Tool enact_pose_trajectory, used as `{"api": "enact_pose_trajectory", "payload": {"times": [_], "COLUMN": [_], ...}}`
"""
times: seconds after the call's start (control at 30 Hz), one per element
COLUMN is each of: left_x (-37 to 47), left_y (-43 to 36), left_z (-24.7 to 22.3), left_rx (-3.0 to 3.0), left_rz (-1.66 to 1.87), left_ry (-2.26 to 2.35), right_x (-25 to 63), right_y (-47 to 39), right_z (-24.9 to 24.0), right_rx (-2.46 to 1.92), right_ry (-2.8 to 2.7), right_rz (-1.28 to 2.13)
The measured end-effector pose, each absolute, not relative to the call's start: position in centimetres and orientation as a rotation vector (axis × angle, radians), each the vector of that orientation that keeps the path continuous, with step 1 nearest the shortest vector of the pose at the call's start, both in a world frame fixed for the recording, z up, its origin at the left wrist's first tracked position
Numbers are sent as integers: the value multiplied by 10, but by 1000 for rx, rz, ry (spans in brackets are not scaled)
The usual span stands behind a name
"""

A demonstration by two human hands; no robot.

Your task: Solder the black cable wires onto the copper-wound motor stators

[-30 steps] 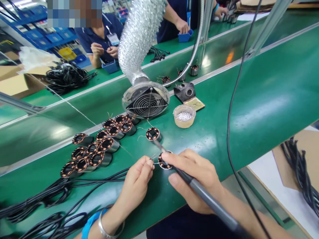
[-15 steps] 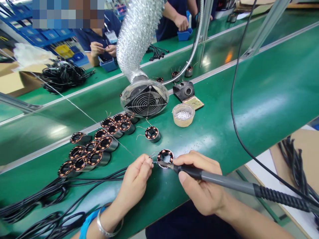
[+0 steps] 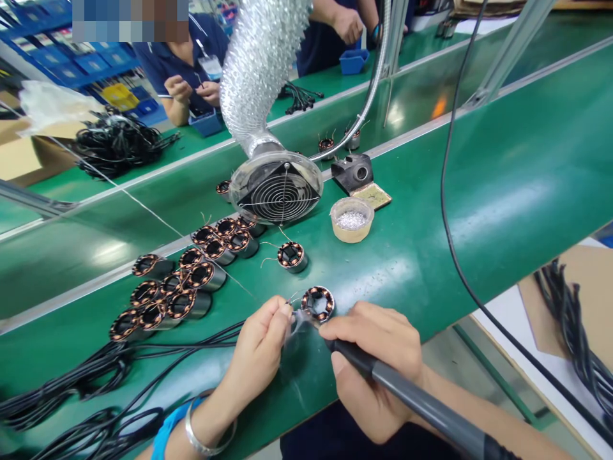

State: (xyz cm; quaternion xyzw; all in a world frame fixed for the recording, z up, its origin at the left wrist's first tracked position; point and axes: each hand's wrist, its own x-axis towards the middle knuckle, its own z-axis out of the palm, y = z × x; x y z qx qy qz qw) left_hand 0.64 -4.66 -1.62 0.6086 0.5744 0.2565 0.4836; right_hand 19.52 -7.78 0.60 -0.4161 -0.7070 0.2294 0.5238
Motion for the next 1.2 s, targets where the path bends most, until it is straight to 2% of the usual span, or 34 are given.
{"api": "enact_pose_trajectory", "payload": {"times": [0.3, 0.4, 0.57, 0.77, 0.97, 1.2], "left_x": [6, 5, 5, 5, 5, 1], "left_y": [-47, -48, -48, -48, -49, -45], "left_z": [-17, -18, -20, -20, -21, -19], "left_rx": [1453, 1446, 1431, 1408, 1383, 1253], "left_rz": [645, 646, 645, 658, 674, 684], "left_ry": [1386, 1383, 1367, 1361, 1346, 1272], "right_x": [210, 217, 231, 240, 226, 193], "right_y": [-76, -67, -34, -19, -32, -31], "right_z": [16, 10, -26, -50, -41, -26], "right_rx": [-1022, -1094, -1256, -1440, -1222, -883], "right_ry": [-1702, -1643, -1563, -1626, -1596, -1928], "right_rz": [471, 284, -114, -14, 168, 435]}}
